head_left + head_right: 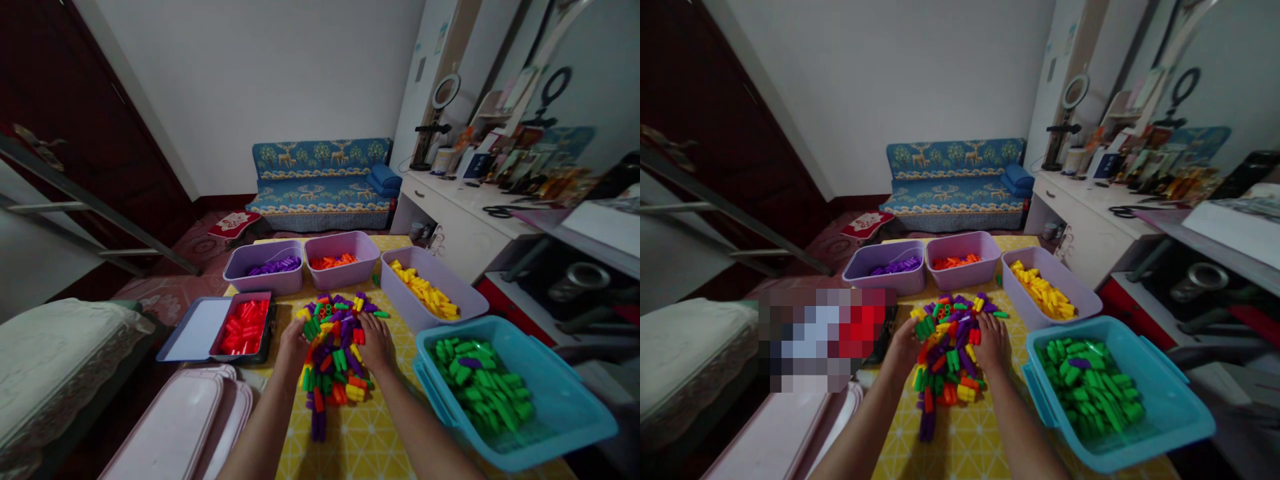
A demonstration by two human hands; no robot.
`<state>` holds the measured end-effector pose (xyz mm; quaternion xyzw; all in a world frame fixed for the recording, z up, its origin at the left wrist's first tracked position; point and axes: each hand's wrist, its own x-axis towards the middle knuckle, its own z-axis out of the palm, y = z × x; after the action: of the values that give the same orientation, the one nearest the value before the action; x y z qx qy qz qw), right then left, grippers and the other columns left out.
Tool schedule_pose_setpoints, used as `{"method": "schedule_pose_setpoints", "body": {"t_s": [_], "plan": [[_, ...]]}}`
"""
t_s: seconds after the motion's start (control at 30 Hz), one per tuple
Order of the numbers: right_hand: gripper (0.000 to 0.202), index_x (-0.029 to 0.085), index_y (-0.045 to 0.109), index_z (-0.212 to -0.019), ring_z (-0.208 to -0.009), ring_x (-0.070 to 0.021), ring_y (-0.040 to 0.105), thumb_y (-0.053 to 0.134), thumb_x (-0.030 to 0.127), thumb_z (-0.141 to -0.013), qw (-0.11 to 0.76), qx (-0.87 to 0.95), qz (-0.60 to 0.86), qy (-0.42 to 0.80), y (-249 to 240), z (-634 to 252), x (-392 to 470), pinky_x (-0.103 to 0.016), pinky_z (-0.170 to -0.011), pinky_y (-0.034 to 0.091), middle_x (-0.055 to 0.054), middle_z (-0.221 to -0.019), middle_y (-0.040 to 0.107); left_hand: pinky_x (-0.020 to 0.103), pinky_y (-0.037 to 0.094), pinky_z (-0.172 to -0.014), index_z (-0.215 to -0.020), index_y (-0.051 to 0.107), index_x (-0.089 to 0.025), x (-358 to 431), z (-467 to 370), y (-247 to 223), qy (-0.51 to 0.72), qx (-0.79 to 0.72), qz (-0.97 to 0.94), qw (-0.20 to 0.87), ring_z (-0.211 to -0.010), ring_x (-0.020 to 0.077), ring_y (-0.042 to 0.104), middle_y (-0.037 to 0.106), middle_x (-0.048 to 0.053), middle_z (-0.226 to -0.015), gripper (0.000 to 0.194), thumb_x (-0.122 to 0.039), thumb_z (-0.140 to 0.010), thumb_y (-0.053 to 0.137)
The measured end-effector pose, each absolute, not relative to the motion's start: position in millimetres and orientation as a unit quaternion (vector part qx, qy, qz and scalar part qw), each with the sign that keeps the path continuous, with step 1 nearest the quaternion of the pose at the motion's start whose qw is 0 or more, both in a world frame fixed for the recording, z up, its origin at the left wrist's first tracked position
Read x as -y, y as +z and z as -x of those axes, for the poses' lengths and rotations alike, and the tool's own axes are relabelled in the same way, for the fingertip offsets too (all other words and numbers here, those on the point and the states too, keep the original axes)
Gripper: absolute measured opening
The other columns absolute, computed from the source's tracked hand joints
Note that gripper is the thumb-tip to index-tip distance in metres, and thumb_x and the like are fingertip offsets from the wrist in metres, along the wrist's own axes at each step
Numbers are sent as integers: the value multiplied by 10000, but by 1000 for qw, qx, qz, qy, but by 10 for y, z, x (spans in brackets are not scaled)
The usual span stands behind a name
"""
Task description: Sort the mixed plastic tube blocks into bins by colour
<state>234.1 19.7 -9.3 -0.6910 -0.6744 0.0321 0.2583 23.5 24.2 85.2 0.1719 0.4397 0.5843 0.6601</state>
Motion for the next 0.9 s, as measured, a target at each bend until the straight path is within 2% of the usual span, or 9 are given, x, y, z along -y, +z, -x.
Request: {"method": "schedule_pose_setpoints", "body": {"t_s": [0.07, 0.13, 0.23, 0.33, 0.4, 0.5, 0.6, 0.73, 0.9], "plan": [[553, 181, 568, -1311, -1343, -233, 418, 519, 133, -762, 261, 674, 690, 34, -108, -2343, -200, -425, -1173, 179, -76, -1408, 556, 276, 548, -665, -798, 634, -129, -253, -207, 876, 569, -403, -91, 711, -699, 169, 673, 679, 68, -743, 113, -196, -714, 668], [552, 180, 570, -1308, -1343, -229, 418, 509, 124, -762, 264, 673, 690, 38, -119, -2344, -203, -422, -1176, 170, -72, -1412, 553, 304, 566, -676, -845, 639, -111, -252, -176, 885, 551, -375, -38, 744, -759, 199, 691, 693, 111, -795, 120, -157, -744, 593], [532, 183, 574, -1303, -1346, -227, 415, 495, 128, -779, 264, 669, 693, 39, -117, -2343, -205, -423, -1173, 171, -73, -1413, 552, 286, 552, -590, -863, 630, -110, -238, -146, 876, 541, -353, -8, 763, -692, 182, 665, 672, 98, -773, 142, -142, -759, 540], [532, 182, 574, -1301, -1348, -228, 415, 503, 133, -776, 261, 670, 694, 39, -97, -2340, -200, -426, -1172, 173, -79, -1411, 554, 228, 486, -498, -800, 601, -126, -225, -147, 862, 539, -352, -9, 765, -589, 133, 594, 612, 52, -687, 82, -144, -770, 527], [542, 181, 572, -1303, -1346, -227, 417, 504, 128, -767, 262, 670, 693, 41, -84, -2336, -196, -425, -1172, 171, -81, -1410, 554, 199, 438, -467, -744, 563, -146, -217, -160, 859, 540, -366, -29, 757, -545, 103, 543, 566, 21, -643, 58, -178, -792, 556], [534, 181, 573, -1300, -1342, -227, 420, 492, 130, -775, 266, 668, 693, 45, -78, -2331, -195, -430, -1173, 169, -79, -1407, 557, 188, 396, -449, -690, 504, -173, -205, -190, 853, 535, -408, -90, 734, -497, 74, 484, 512, -20, -602, 213, -289, -793, 649], [517, 181, 576, -1294, -1344, -226, 417, 483, 139, -787, 271, 667, 692, 51, -73, -2326, -197, -433, -1172, 173, -72, -1403, 561, 194, 388, -447, -679, 482, -185, -189, -230, 825, 526, -458, -151, 700, -476, 72, 486, 492, -44, -574, 338, -405, -726, 733], [501, 185, 581, -1287, -1335, -227, 428, 473, 138, -800, 276, 662, 695, 54, -17, -2314, -181, -433, -1164, 189, -71, -1399, 564, 201, 405, -485, -702, 550, -167, -155, -285, 765, 542, -491, -243, 637, -489, 83, 527, 557, -38, -580, 439, -528, -616, 786], [486, 168, 577, -1299, -1332, -240, 432, 480, 159, -823, 268, 663, 696, 58, 68, -2302, -159, -430, -1153, 215, -87, -1400, 561, 227, 450, -595, -817, 675, -156, -186, -376, 726, 522, -537, -391, 535, -622, 135, 620, 674, 3, -666, 454, -569, -644, 746]]}}
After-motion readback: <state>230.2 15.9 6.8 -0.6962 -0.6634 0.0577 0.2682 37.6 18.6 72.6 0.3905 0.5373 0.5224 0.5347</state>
